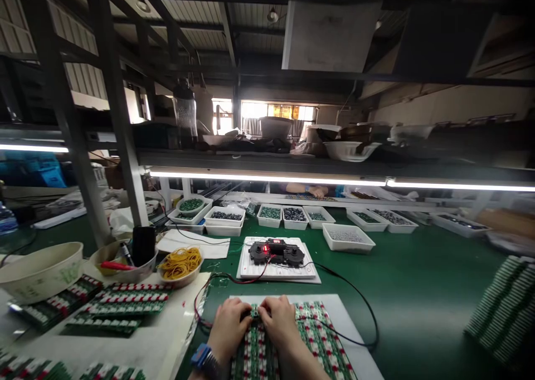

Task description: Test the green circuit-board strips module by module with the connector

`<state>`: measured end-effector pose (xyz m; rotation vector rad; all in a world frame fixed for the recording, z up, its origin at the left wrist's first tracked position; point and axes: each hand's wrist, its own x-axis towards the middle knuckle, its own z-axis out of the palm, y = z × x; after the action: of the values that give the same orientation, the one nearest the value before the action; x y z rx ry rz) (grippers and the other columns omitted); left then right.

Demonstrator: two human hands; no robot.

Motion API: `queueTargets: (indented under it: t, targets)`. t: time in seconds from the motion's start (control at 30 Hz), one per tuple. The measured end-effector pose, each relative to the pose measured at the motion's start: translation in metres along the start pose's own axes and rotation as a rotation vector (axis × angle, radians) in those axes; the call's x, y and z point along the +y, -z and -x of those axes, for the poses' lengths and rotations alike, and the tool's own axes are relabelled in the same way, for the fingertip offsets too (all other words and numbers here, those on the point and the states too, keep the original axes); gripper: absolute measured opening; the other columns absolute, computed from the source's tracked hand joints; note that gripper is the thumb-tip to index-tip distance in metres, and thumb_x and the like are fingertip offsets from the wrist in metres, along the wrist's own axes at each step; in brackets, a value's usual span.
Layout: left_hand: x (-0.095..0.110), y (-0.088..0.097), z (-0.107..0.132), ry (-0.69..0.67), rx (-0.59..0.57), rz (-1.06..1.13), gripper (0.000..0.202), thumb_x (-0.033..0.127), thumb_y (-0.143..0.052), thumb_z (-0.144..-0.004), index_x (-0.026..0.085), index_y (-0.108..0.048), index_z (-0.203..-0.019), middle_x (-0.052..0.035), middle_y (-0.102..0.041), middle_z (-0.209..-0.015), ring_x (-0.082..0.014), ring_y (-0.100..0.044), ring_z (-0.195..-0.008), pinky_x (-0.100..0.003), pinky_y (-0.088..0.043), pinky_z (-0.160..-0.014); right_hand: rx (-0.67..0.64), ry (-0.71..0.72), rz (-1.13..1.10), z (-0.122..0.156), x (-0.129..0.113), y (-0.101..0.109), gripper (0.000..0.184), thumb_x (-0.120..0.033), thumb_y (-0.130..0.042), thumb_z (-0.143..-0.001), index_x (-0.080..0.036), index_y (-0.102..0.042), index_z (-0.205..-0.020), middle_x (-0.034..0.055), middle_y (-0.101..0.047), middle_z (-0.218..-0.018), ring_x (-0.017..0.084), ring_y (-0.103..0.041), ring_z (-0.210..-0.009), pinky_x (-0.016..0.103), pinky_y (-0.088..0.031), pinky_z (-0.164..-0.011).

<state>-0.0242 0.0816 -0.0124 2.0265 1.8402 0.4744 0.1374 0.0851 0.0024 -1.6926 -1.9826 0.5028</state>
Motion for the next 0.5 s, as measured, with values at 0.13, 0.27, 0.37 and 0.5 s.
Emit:
queueTargets:
  t: [0.13,0.27,0.37,0.5]
  targets:
    - [0.0008,0.0011,0.0008,0.002,-0.002,-0.011,0.026,0.025,-0.055,-0.085,0.029,-0.071,-0.105,-0.0020,-0.066,-0.109,-0.0216,-0.053,-0.112,-0.032,-0.036,-0.100,0.039,0.021,-0.004,0.0008,0.0024,-0.0044,0.023,-0.031,-0.056,-0.093,-0.026,-0.072,-0.078,-0.0001,-0.075,-0.087,0.025,-0.057,-0.097,0.034,-0.030,-0.080]
    - [-0.0014,0.0017,0.0013,-0.011,-0.007,0.005,0.030,0.019,-0.054,-0.084,0.030,-0.071,-0.107,-0.0017,-0.066,-0.107,-0.0208,-0.054,-0.111,-0.031,-0.037,-0.099,0.041,0.004,-0.015,-0.0008,0.0034,-0.0054,0.022,-0.031,-0.057,-0.092,-0.026,-0.072,-0.077,-0.0006,-0.075,-0.086,0.024,-0.058,-0.096,0.033,-0.030,-0.080]
    - [-0.0026,0.0018,0.0019,-0.035,0.000,0.012,0.032,0.018,-0.053,-0.084,0.030,-0.071,-0.108,-0.0027,-0.066,-0.106,-0.0211,-0.054,-0.110,-0.031,-0.037,-0.098,0.030,-0.014,-0.025,-0.0017,0.0032,-0.0047,0.022,-0.031,-0.058,-0.092,-0.026,-0.072,-0.076,-0.0003,-0.074,-0.085,0.024,-0.058,-0.096,0.033,-0.030,-0.080]
    - [-0.0017,0.0016,0.0017,-0.014,0.016,-0.012,0.028,0.027,-0.056,-0.084,0.028,-0.072,-0.107,-0.0045,-0.065,-0.104,-0.0237,-0.053,-0.109,-0.034,-0.037,-0.098,0.003,-0.033,-0.017,-0.0021,0.0014,-0.0024,0.023,-0.031,-0.056,-0.092,-0.025,-0.072,-0.076,0.0020,-0.074,-0.087,0.024,-0.058,-0.097,0.032,-0.032,-0.081]
